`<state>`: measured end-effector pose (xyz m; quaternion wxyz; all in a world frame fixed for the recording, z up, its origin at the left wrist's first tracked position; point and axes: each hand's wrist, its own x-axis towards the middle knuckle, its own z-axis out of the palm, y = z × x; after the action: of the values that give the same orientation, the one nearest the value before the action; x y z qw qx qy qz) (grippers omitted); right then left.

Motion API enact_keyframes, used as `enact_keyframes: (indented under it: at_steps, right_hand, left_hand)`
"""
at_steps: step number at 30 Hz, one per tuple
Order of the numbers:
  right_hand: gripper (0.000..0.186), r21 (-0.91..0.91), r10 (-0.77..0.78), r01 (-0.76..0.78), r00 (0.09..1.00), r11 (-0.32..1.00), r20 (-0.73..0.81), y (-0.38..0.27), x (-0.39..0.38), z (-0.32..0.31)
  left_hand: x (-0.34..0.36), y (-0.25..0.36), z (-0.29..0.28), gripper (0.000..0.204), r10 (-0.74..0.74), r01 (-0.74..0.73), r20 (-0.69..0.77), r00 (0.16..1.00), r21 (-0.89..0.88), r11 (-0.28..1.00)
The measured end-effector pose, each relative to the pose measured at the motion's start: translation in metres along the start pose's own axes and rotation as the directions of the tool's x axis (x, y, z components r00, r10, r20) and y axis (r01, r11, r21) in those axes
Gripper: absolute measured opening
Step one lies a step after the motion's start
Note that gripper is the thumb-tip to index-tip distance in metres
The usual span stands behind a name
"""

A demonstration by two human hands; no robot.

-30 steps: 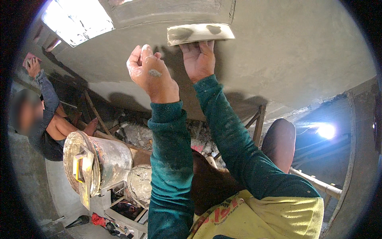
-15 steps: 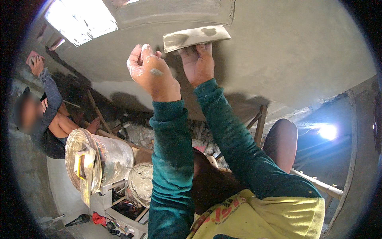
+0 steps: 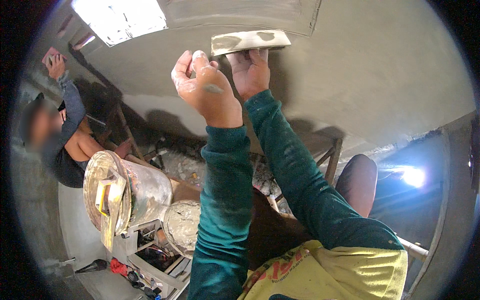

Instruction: The person smooths a freshly plastered wall using a trowel, working around a vent opening. He periodically scoops additional plaster from a bucket and applies it to the wall surface to even out the finish.

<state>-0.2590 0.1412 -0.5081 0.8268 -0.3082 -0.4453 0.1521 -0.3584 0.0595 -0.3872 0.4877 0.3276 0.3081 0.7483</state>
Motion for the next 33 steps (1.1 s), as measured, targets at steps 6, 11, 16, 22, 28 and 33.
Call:
enact_keyframes:
  at_steps: [6,11,16,22,28,33]
  right_hand:
    - [0.031,-0.413,-0.057,0.082,0.996,0.907,0.073,0.021,-0.003,0.034]
    - [0.028,0.299,0.229,-0.182,0.965,0.937,-0.128,0.021,-0.003,0.069]
    - [0.034,0.238,0.129,-0.109,0.989,0.965,-0.07,0.035,-0.004,0.065]
    - [0.034,0.182,0.179,-0.176,0.984,0.967,-0.002,0.019,-0.02,0.062]
    - [0.035,-0.346,0.27,-0.205,0.95,0.916,0.154,-0.041,-0.025,0.016]
    - [0.043,-0.755,0.343,0.165,0.815,0.635,0.467,-0.084,0.037,-0.04]
  left_hand:
    - [0.0,0.005,-0.001,0.033,0.035,-0.033,-0.046,0.998,0.037,0.999]
    - [0.005,0.005,-0.011,0.034,0.063,-0.063,-0.028,0.998,-0.03,0.998]
    - [0.007,0.011,-0.009,0.031,0.036,-0.036,-0.013,0.999,0.001,0.999]
    - [0.004,0.012,0.0,0.027,-0.036,0.032,-0.034,0.999,-0.109,0.994]
    - [0.009,0.003,-0.012,0.03,0.097,-0.094,-0.019,0.995,0.131,0.987]
    - [-0.023,0.024,0.011,0.035,0.158,-0.167,0.055,0.986,0.289,0.943]
